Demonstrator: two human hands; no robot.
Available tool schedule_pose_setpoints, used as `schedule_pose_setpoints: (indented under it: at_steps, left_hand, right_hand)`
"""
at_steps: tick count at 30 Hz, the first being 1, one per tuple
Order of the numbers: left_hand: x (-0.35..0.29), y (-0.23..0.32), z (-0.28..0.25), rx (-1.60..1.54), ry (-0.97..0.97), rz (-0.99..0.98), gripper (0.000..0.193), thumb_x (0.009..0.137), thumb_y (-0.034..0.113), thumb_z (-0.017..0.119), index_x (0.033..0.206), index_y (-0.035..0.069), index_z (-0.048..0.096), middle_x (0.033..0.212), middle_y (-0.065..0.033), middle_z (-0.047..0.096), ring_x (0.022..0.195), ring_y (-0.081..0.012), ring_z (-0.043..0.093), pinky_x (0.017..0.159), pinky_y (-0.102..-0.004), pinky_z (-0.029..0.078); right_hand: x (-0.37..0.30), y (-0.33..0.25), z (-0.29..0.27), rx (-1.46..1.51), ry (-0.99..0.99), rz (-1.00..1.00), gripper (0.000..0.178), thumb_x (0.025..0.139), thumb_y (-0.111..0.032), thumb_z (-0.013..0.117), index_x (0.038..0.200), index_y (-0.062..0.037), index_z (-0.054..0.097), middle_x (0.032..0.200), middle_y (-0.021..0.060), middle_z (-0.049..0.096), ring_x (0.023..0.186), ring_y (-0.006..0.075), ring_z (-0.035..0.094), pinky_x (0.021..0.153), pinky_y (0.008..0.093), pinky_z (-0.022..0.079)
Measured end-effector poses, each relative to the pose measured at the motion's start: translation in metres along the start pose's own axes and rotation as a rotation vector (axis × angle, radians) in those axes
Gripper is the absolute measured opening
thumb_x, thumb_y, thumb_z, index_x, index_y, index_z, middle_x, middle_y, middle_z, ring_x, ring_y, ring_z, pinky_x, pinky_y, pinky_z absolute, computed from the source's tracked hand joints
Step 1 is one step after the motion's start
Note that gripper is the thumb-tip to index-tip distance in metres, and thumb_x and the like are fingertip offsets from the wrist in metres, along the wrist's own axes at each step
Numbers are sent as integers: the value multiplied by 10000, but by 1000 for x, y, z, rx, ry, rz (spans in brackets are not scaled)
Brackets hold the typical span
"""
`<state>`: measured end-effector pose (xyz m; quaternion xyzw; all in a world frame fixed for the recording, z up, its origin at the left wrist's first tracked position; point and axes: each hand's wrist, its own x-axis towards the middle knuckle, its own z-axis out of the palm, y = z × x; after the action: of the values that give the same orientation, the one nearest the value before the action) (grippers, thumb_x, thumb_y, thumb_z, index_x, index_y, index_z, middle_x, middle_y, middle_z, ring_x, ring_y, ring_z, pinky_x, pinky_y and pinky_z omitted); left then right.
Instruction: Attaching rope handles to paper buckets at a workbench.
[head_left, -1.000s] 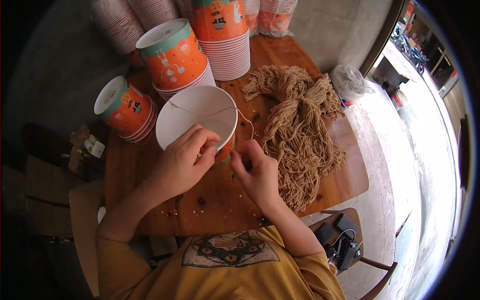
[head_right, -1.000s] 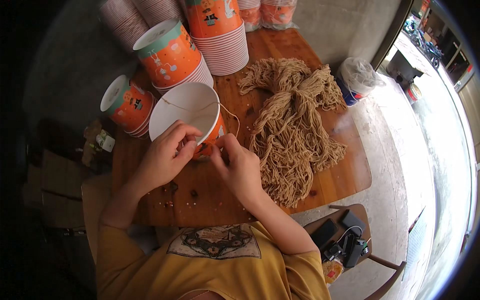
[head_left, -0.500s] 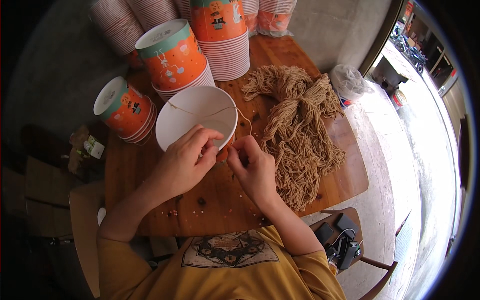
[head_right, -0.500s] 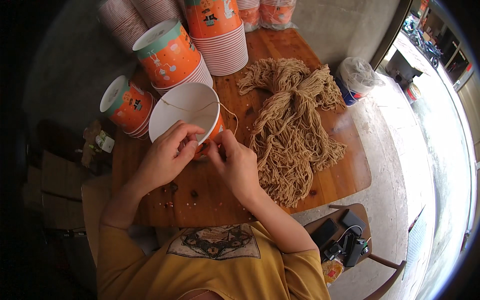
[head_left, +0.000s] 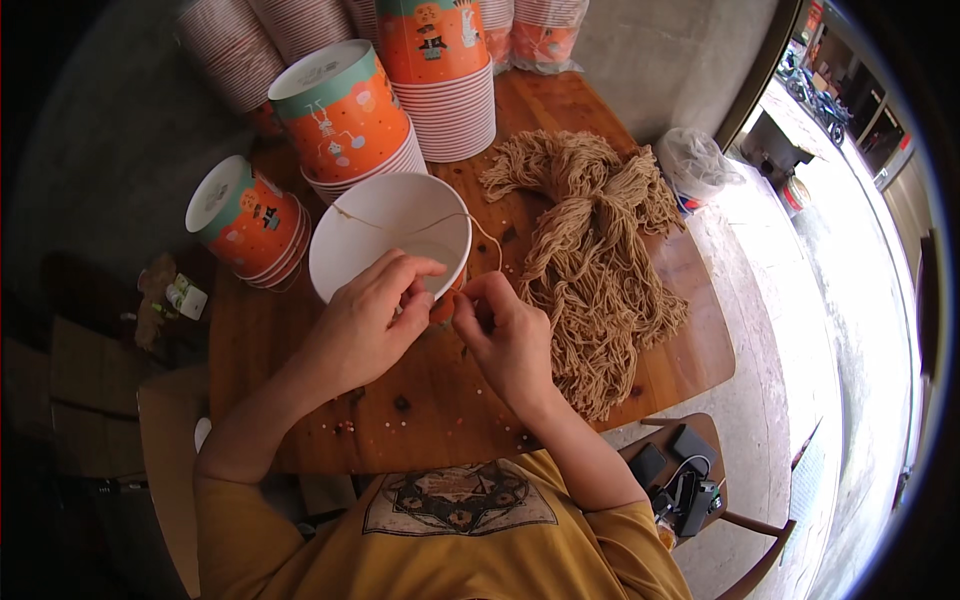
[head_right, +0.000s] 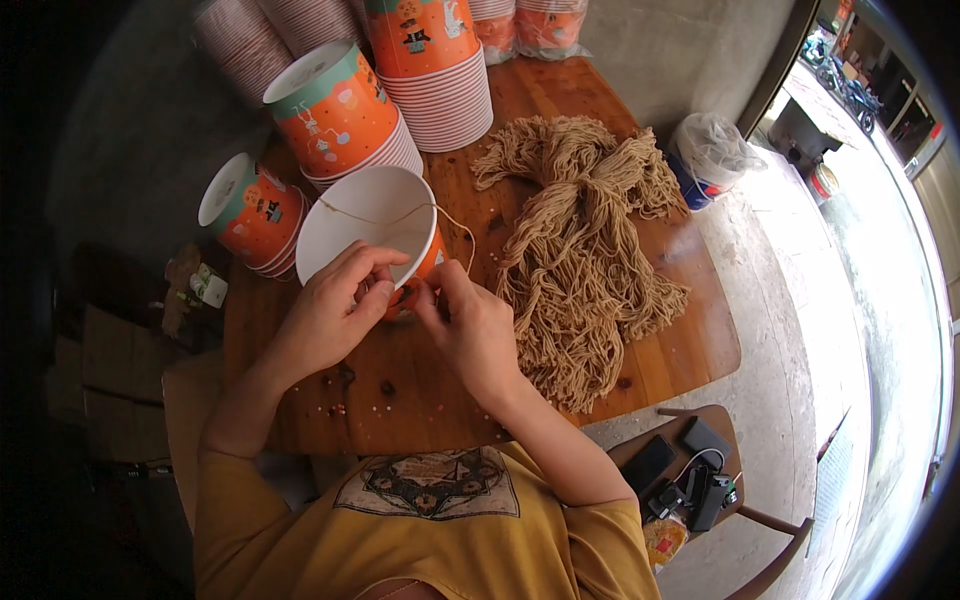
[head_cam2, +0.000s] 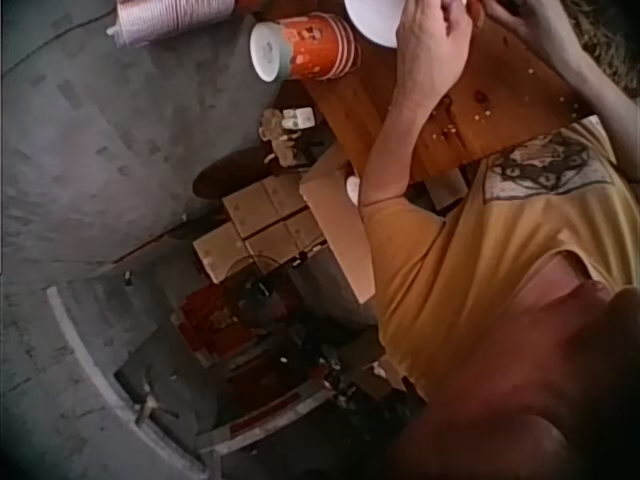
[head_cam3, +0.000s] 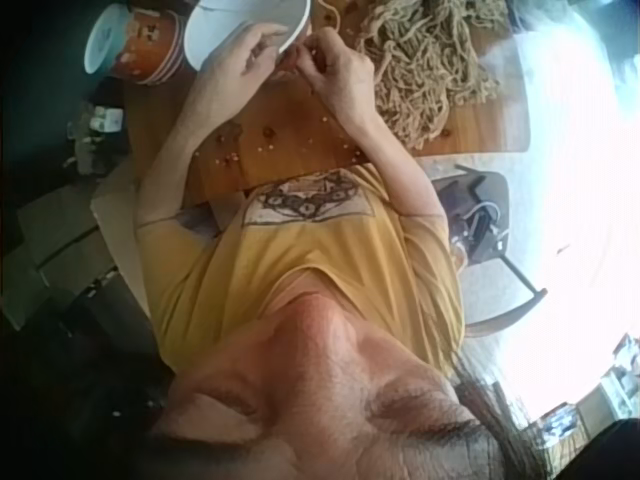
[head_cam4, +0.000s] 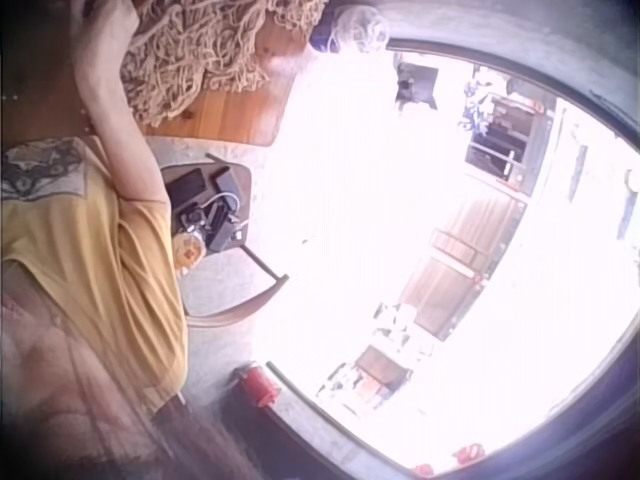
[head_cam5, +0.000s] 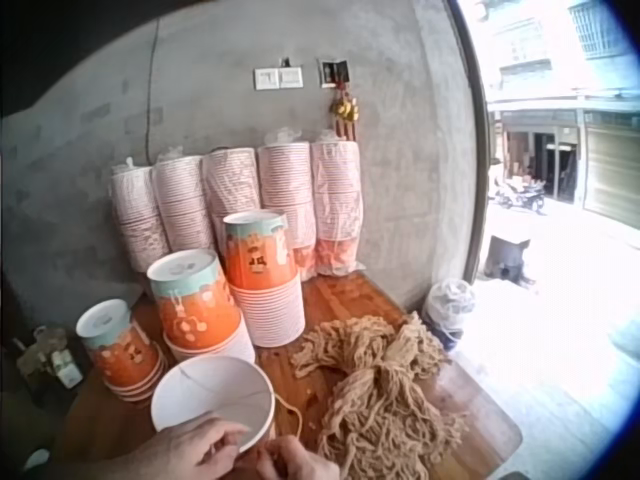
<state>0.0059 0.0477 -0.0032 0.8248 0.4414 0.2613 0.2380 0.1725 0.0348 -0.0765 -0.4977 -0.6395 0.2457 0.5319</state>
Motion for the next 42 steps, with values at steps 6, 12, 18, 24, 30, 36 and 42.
schedule_pose_setpoints:
  at_steps: [6,12,18,24,30,36,42]
  left_hand:
    - [1,0,-2,-14,-16,-27,258,921,-7,525,1177,10,554,944,-88,554,804,-158,570,715,-285,488]
    - [14,-16,-4,-117,-106,-59,188,955,102,524,1112,11,574,968,-165,640,862,-311,645,772,-354,502]
    - [33,-24,-10,-175,-319,-164,157,947,131,536,1035,6,574,851,-131,633,779,-230,618,734,-316,486]
    - [38,-24,-10,-151,-342,-152,123,927,145,556,954,25,548,787,-88,601,722,-153,564,691,-303,468]
    - [36,-27,-12,-169,-308,-143,93,912,125,548,926,32,544,748,-65,558,696,-113,547,667,-300,467]
    - [37,-36,-20,-365,-137,-259,67,897,66,506,845,54,546,809,7,594,704,-58,520,639,-228,448]
    - [39,-24,-20,-919,-180,-448,99,954,138,496,919,62,549,942,-91,662,777,-106,605,705,-255,505]
  right_hand:
    - [1,-2,1,-19,-17,-11,100,865,-102,666,887,-48,585,585,67,567,491,154,545,505,290,454]
    - [2,0,2,-3,-43,-10,106,868,-96,663,916,-36,589,615,89,593,523,182,580,521,304,465]
    - [4,0,3,12,-37,-15,111,869,-97,664,933,-35,599,622,98,600,533,177,588,527,305,466]
    - [5,-3,-1,-5,-84,36,111,874,-105,659,935,-33,600,610,92,587,516,173,563,521,299,458]
    - [6,-6,-7,5,-148,88,134,891,-137,661,954,-38,598,634,81,612,529,163,578,534,290,465]
    - [4,1,-23,-6,-256,149,191,905,-174,670,1007,-44,574,711,68,654,575,134,600,555,275,478]
    - [17,-11,-32,55,-286,68,151,895,-146,662,950,-32,581,743,114,652,608,242,642,574,339,503]
